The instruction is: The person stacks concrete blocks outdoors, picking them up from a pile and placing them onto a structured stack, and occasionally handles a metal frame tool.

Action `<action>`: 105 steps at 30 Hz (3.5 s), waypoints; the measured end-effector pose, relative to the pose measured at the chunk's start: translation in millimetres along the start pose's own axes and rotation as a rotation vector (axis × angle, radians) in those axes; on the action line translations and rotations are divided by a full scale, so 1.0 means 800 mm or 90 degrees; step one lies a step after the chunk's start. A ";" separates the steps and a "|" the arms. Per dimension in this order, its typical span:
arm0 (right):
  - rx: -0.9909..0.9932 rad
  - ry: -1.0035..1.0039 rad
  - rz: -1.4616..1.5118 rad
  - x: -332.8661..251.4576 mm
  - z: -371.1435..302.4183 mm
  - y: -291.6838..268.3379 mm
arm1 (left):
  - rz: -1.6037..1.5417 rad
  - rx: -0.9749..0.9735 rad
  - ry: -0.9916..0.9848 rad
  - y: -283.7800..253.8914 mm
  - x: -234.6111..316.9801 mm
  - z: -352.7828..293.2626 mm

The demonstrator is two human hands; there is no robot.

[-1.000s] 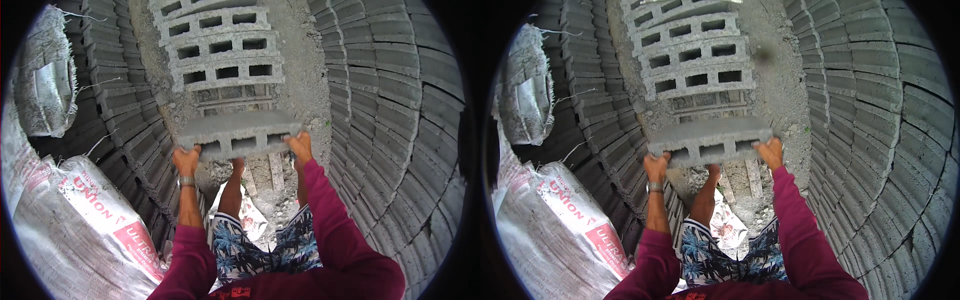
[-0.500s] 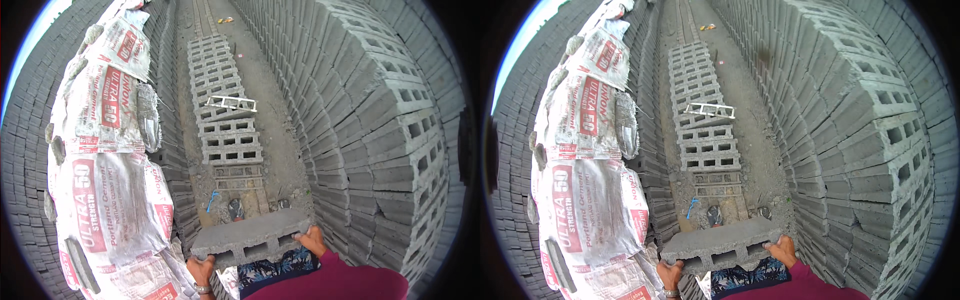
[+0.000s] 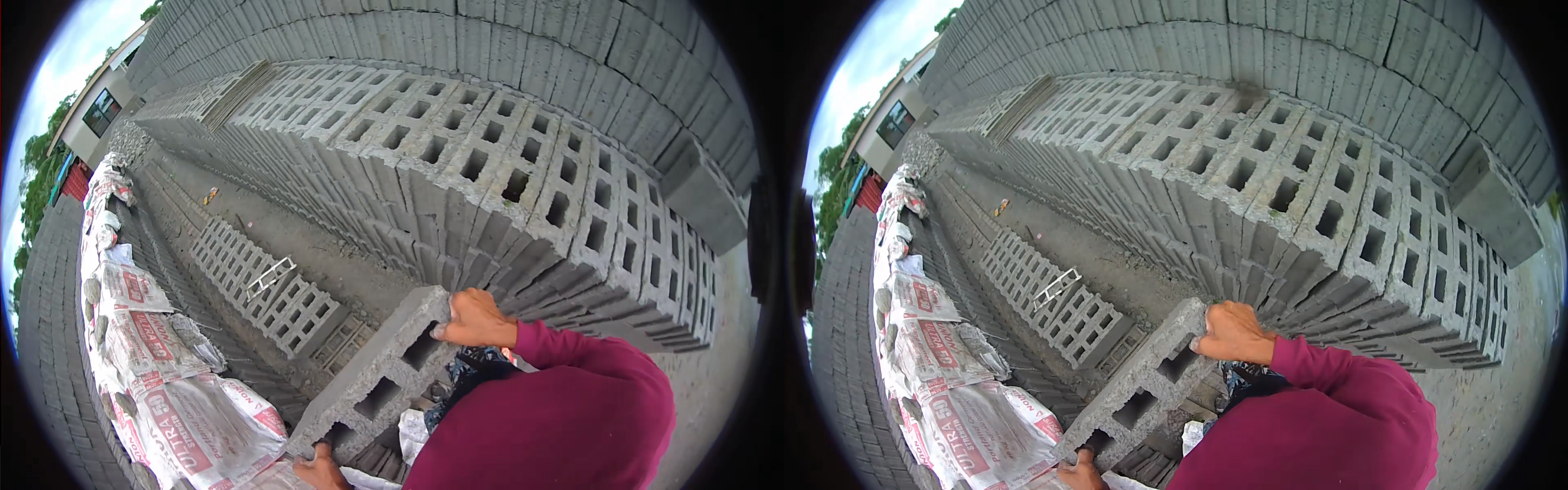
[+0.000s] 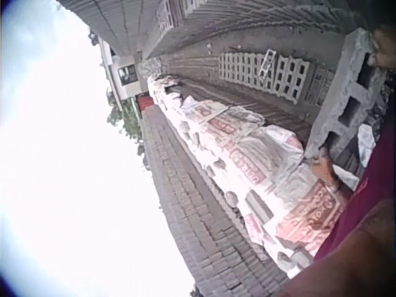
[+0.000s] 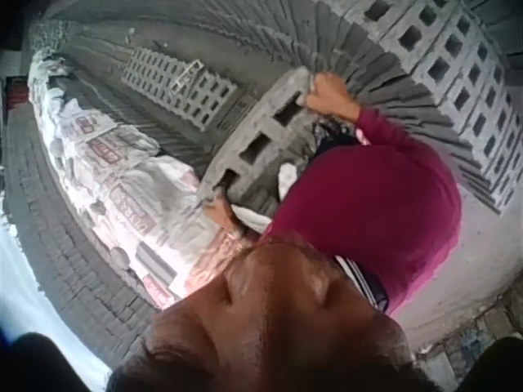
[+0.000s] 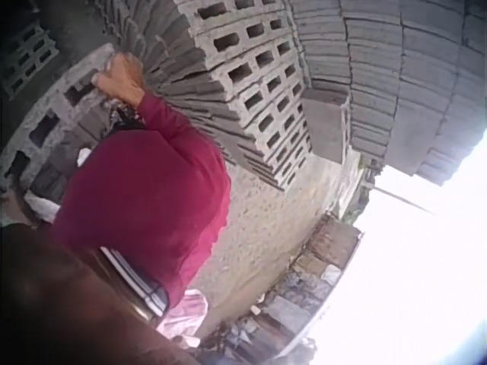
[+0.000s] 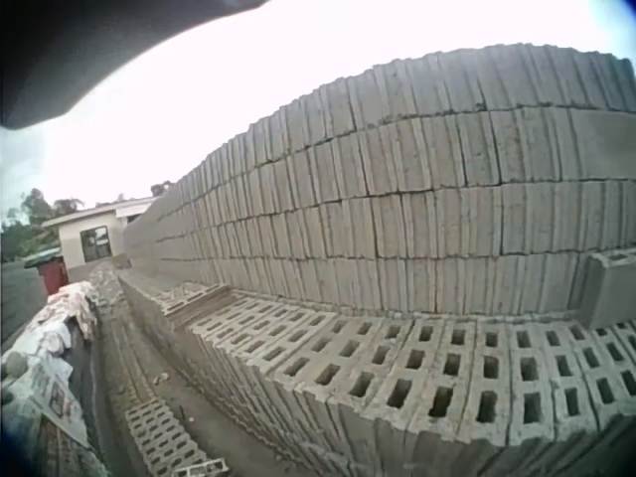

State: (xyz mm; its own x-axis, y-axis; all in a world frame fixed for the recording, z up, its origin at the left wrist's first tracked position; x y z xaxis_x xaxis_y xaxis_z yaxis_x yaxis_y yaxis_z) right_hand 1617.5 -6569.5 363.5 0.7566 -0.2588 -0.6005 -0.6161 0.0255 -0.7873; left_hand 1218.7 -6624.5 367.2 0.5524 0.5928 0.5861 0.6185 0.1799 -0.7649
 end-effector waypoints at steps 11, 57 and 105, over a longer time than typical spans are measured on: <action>0.273 0.004 0.038 0.017 -0.227 -0.194 | 0.210 0.152 0.745 -0.041 0.049 -0.064; 0.763 0.167 0.709 0.751 -0.769 -0.634 | -0.351 -0.851 0.528 0.492 0.522 -0.816; 0.301 -0.138 0.173 0.090 -0.188 -0.132 | -0.221 -0.232 -0.161 0.275 -0.394 -0.021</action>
State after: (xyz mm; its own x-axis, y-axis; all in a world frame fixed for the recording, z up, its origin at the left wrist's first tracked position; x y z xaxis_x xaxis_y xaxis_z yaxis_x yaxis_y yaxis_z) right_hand 1704.1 -6735.8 424.1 0.6431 0.0197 -0.7655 -0.6678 0.5037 -0.5481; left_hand 1190.2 -6785.1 18.6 0.1588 0.7254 0.6697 0.9176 0.1418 -0.3712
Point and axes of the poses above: each hand's wrist, its own z-axis towards the middle knuckle, its own y-axis out of the palm, x = y × z, the point moved 4 cm from there along z, towards the middle knuckle
